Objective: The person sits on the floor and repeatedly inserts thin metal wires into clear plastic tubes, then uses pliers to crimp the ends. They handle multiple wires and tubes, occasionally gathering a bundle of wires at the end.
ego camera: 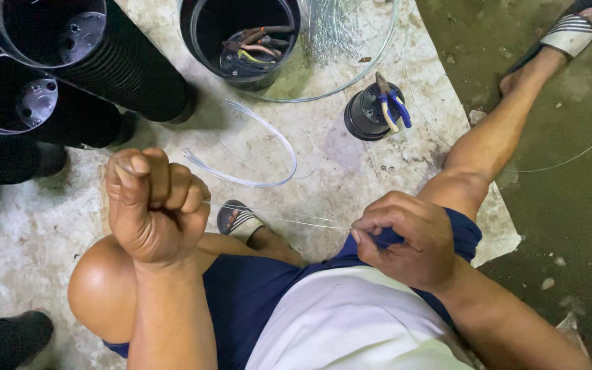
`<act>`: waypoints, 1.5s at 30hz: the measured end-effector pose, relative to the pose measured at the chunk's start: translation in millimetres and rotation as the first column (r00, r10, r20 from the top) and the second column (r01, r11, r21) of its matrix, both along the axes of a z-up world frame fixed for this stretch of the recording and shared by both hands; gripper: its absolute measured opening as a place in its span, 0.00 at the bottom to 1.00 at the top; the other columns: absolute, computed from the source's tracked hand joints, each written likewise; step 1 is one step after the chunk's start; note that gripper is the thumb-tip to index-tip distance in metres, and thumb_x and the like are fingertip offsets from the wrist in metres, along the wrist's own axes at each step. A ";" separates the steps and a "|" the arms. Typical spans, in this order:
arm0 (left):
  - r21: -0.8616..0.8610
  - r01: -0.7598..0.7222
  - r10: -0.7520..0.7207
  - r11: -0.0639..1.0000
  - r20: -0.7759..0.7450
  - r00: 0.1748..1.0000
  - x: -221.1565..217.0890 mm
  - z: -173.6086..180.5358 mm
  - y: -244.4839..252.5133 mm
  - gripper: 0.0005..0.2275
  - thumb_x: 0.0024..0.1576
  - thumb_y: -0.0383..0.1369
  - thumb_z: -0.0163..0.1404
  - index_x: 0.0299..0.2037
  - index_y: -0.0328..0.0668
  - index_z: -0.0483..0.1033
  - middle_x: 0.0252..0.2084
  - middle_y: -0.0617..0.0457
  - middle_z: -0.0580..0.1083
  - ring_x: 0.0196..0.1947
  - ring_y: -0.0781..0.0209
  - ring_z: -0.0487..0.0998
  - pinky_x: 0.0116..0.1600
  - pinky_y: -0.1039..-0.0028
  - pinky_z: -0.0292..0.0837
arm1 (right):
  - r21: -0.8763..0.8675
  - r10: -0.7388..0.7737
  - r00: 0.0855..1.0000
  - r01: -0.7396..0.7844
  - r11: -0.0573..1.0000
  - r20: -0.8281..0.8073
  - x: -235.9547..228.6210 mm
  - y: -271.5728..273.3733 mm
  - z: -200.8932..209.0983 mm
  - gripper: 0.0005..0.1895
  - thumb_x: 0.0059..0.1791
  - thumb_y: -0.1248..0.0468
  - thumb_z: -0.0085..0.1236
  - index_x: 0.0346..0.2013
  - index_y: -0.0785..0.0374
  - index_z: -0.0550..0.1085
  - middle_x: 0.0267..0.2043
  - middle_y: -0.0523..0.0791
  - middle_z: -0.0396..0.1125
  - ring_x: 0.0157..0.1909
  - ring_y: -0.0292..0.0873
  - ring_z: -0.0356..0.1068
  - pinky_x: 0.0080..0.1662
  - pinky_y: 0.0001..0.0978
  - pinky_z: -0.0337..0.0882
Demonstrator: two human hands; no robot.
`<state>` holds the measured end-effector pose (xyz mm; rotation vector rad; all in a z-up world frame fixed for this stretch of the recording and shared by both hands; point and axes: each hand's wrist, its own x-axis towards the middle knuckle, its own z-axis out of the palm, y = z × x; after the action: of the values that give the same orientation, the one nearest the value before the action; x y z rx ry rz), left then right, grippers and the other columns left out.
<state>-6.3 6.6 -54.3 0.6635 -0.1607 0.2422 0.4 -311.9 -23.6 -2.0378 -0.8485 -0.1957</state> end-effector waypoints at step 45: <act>0.214 -0.046 0.073 0.976 -0.119 0.990 14.4 1.4 -18.4 0.08 0.74 0.33 0.47 0.48 0.36 0.75 0.25 0.59 0.56 0.24 0.71 0.54 0.31 0.80 0.53 | -0.062 0.020 0.998 -0.024 0.998 -0.068 10.7 -8.5 -16.6 0.03 0.50 0.74 0.57 0.33 0.67 0.71 0.33 0.49 0.69 0.35 0.47 0.71 0.38 0.34 0.70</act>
<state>8.1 -11.8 -52.9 0.8929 -0.0453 0.2425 11.2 -320.4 -40.2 -2.0809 -0.8448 -0.0886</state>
